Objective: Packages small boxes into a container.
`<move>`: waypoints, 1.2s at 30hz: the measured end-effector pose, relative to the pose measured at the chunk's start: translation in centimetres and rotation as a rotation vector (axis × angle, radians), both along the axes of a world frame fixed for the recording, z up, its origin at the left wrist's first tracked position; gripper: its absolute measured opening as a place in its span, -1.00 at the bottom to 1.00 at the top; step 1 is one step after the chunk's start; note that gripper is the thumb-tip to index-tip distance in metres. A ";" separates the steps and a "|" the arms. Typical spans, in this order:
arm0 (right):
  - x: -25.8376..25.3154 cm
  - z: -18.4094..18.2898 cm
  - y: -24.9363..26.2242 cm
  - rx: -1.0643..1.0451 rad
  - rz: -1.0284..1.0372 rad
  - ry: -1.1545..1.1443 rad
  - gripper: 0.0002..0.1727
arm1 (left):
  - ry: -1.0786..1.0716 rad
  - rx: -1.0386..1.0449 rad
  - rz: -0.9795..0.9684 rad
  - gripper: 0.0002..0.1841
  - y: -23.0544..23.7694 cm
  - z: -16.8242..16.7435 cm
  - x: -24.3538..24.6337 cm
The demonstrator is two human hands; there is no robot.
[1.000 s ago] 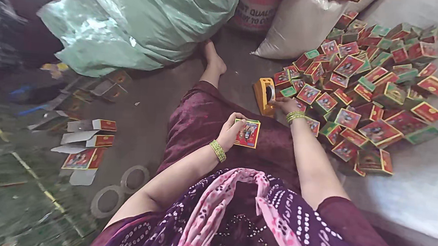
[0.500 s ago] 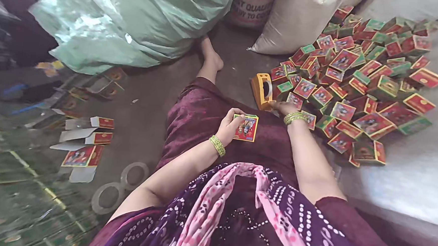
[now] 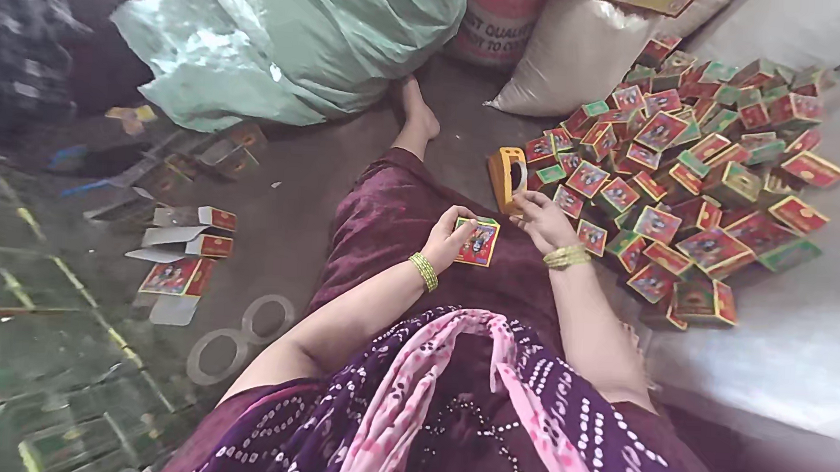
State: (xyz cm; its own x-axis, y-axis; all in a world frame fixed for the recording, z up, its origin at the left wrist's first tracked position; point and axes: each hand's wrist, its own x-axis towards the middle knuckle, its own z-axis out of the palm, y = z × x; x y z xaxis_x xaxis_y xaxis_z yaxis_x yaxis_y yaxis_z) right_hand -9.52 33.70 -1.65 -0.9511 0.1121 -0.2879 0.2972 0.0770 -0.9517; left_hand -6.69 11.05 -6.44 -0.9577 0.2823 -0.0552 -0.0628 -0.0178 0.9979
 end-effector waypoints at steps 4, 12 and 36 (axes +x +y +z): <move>4.3 1.4 -4.1 -0.178 0.087 0.039 -0.76 | 0.020 -0.100 0.008 -0.67 0.3 -0.2 0.1; 4.1 -0.1 -6.4 -0.101 -0.004 -0.103 -0.68 | 0.011 -0.079 0.000 -0.62 0.2 -0.1 0.3; 3.9 -0.1 -3.3 0.315 0.411 -0.034 -0.36 | -0.105 0.226 -0.121 -0.17 0.2 -0.6 0.4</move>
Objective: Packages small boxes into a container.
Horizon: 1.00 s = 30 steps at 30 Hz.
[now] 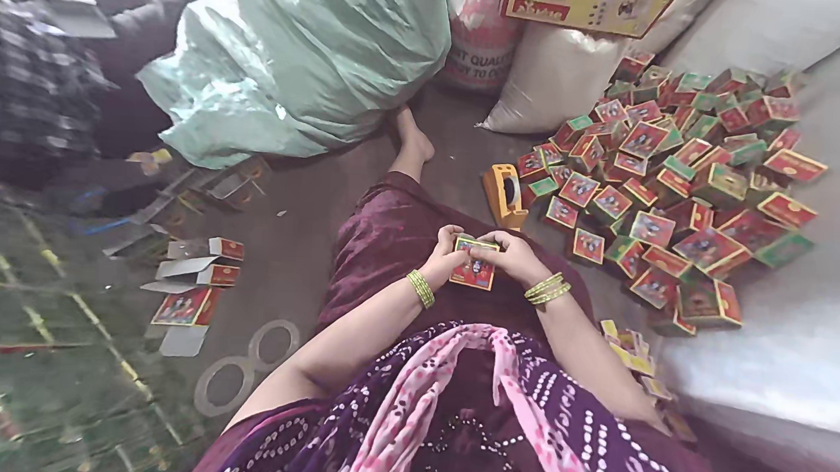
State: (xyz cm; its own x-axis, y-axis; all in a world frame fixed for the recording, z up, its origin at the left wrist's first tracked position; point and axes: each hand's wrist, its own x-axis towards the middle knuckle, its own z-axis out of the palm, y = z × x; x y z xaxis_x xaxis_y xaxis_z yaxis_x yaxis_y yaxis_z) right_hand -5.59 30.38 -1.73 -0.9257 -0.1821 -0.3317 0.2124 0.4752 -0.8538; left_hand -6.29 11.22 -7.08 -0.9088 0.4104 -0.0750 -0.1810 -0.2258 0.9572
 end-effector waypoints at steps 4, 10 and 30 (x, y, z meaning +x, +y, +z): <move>-0.3 2.2 3.0 0.037 -0.176 0.033 -0.53 | -0.059 -0.039 -0.033 -0.07 -0.1 0.3 0.1; -1.7 7.6 12.1 -0.799 -1.198 0.687 -0.52 | -0.134 -0.060 -0.055 -0.13 -0.4 1.1 -0.1; 0.7 -1.4 1.8 -0.261 -0.556 0.149 -0.56 | -0.507 -0.468 1.663 -0.29 -33.4 -4.1 -1.2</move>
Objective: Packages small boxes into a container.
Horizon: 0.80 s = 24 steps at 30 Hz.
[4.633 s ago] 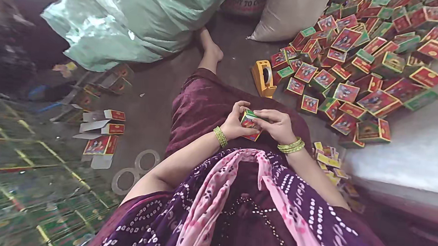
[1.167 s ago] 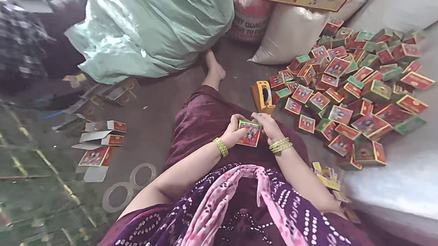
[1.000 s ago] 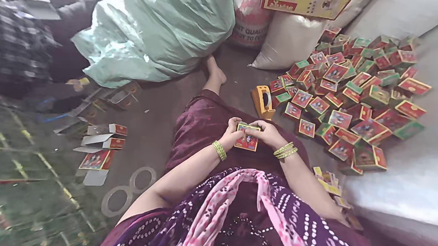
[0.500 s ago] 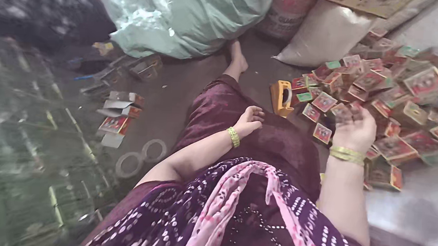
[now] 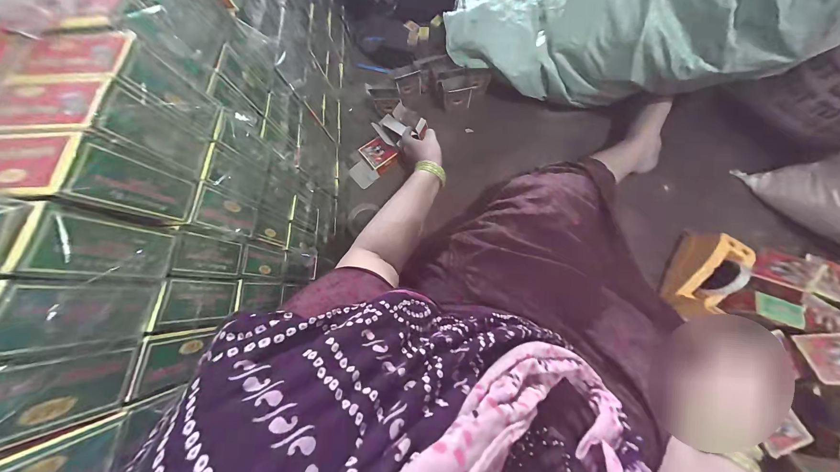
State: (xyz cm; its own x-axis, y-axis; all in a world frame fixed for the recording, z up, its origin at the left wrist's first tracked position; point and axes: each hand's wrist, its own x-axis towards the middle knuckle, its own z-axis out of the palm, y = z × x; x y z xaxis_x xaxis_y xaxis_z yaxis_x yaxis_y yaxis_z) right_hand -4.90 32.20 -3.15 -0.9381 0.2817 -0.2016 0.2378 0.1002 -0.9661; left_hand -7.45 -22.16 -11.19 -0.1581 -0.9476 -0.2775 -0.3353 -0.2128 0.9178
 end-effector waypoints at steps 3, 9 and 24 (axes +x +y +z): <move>-0.1 0.1 0.1 -0.003 0.003 -0.008 -0.59 | 0.199 0.064 -0.137 -0.46 -3.3 -3.0 0.1; 0.0 0.0 -0.1 0.013 -0.004 0.002 -0.59 | -0.017 -0.104 -0.176 -0.55 -2.1 -1.3 -0.5; 2.8 2.8 -3.6 0.177 0.563 0.510 0.04 | 0.667 -0.351 -1.417 -0.68 24.9 13.3 3.8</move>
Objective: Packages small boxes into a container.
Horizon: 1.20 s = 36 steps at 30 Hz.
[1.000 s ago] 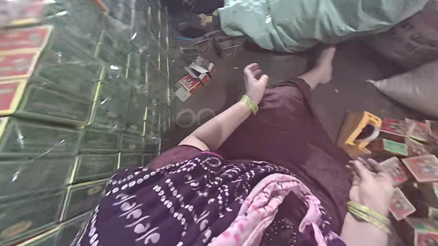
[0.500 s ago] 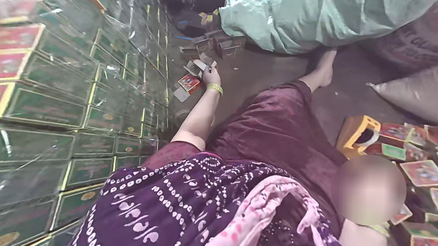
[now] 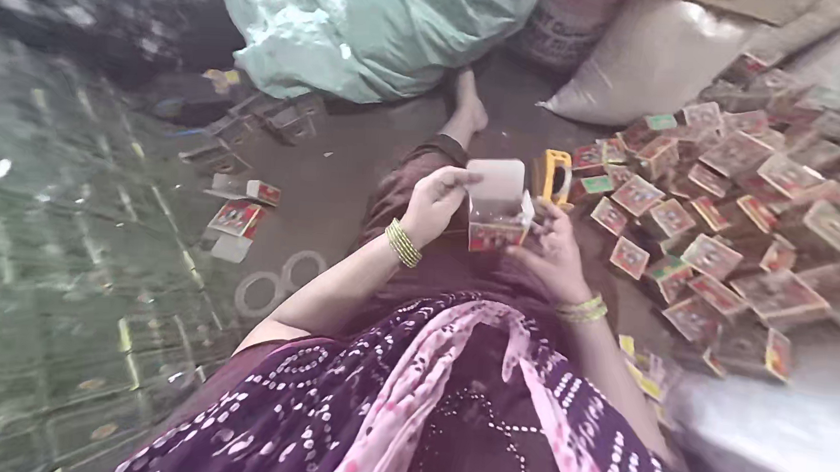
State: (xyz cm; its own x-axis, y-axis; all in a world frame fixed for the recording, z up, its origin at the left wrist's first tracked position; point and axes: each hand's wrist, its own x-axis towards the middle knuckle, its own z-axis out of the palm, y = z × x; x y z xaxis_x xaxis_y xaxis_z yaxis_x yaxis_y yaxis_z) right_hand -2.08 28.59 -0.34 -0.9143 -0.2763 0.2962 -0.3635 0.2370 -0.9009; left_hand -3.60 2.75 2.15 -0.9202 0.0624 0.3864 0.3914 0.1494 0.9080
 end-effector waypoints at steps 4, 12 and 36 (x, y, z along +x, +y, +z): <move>1.8 0.5 0.7 -0.160 -0.022 -0.073 -0.13 | -0.212 0.232 -0.210 -0.55 5.1 -1.2 0.8; 4.9 -1.1 4.6 0.028 -0.254 -0.133 -0.50 | -0.574 0.008 -0.471 0.08 8.9 -7.0 2.5; 6.5 -4.8 19.9 0.484 -1.096 -0.395 -0.51 | -0.461 -0.120 -0.489 -0.02 8.5 -8.7 1.1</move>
